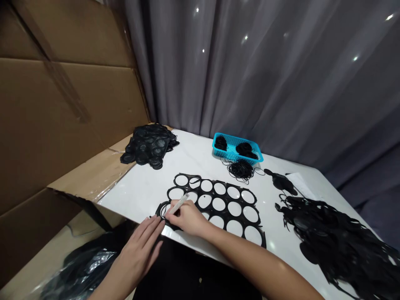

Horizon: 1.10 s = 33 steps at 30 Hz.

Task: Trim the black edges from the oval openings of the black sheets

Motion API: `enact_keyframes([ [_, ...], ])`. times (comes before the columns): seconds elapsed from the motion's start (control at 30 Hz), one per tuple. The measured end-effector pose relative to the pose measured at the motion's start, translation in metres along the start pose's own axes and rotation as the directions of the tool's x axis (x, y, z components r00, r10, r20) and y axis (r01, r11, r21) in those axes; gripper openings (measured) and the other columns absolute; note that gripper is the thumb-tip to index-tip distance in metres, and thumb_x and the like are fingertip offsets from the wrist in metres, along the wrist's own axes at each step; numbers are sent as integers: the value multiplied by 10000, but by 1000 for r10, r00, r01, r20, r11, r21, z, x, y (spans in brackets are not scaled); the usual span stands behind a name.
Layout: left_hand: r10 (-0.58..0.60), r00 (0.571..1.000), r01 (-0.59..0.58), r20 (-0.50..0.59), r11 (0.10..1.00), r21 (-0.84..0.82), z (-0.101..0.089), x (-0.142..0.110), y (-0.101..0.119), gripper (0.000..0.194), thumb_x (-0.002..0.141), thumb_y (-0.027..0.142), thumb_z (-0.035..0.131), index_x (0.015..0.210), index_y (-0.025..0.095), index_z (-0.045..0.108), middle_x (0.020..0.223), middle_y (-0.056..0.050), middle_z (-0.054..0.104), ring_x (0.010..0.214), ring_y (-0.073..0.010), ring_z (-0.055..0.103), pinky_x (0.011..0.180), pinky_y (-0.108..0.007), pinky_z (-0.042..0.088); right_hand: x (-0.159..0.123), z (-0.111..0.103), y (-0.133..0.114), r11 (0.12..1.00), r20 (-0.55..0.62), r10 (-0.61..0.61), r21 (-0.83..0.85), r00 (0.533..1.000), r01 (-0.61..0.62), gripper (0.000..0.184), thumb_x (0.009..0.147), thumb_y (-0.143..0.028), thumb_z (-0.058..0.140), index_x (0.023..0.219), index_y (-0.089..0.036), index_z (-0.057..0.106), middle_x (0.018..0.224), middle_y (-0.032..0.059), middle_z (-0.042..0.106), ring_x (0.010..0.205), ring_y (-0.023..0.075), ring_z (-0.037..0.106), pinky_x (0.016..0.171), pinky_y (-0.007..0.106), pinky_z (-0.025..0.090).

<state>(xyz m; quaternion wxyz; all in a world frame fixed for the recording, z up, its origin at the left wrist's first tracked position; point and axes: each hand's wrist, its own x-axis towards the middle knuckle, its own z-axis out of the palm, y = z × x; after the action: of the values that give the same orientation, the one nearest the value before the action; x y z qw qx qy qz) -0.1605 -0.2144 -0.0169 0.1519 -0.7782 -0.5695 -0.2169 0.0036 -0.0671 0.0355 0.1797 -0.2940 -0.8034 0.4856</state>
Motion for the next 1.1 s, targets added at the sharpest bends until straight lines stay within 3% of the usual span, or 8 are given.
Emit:
enact_keyframes([
  [0.37,11,1000,-11,11,1000,4,5,-7,0,558,1009,211,500,1553,166,381,1507,-107,537,1393,-269,504,1159,-435,440,-3,3,-2,995,-17,29,95,999,-27,102,879,-200,625,779,-197,644,845,2,725,815,161,654,738,252,477],
  [0.63,20,1000,-20,17,1000,18,6,-10,0,591,1004,188,492,1575,168,341,1528,-99,514,1409,-271,487,1165,-431,435,-4,4,0,995,-17,-76,59,997,76,126,906,-183,605,783,-204,624,883,9,721,854,166,661,791,265,492],
  [0.77,22,999,-23,27,999,26,7,-11,-2,603,993,161,478,1578,169,332,1529,-97,513,1408,-266,489,1154,-420,446,-16,13,2,959,-39,-245,-154,969,237,115,935,-169,583,832,-212,613,930,36,709,898,186,634,832,301,478],
  [0.87,42,999,-43,10,999,28,9,-12,-5,587,982,153,472,1559,154,365,1500,-111,544,1388,-272,510,1134,-423,462,-16,22,4,820,67,-389,-430,919,378,99,957,-155,540,957,-209,623,985,79,701,936,220,596,874,357,446],
  [0.93,57,998,-57,0,997,48,11,-11,-8,548,977,148,475,1522,152,423,1465,-111,578,1360,-278,537,1131,-439,459,-2,17,6,757,89,-403,-528,911,386,112,943,-135,529,943,-205,616,977,84,694,923,227,580,878,372,425],
  [0.97,59,998,-59,-4,997,57,12,-10,-9,522,978,152,479,1499,157,455,1443,-107,597,1342,-280,552,1134,-448,451,9,8,7,767,46,-392,-536,919,353,107,933,-137,529,911,-204,608,959,78,690,900,222,577,865,365,422],
  [1.03,65,998,-63,-25,996,64,12,-8,-12,466,988,175,490,1453,172,507,1394,-95,633,1302,-278,582,1141,-460,435,32,-24,11,865,-175,-309,-461,935,199,185,943,-162,477,788,-207,569,831,49,657,805,200,567,800,333,424],
  [1.1,85,995,-82,-47,995,64,10,-4,-16,417,998,208,498,1411,174,543,1352,-93,654,1272,-277,597,1141,-461,425,45,-69,18,961,-468,-186,-269,864,61,222,964,-255,451,766,-210,542,802,30,638,759,181,569,730,299,422],
])
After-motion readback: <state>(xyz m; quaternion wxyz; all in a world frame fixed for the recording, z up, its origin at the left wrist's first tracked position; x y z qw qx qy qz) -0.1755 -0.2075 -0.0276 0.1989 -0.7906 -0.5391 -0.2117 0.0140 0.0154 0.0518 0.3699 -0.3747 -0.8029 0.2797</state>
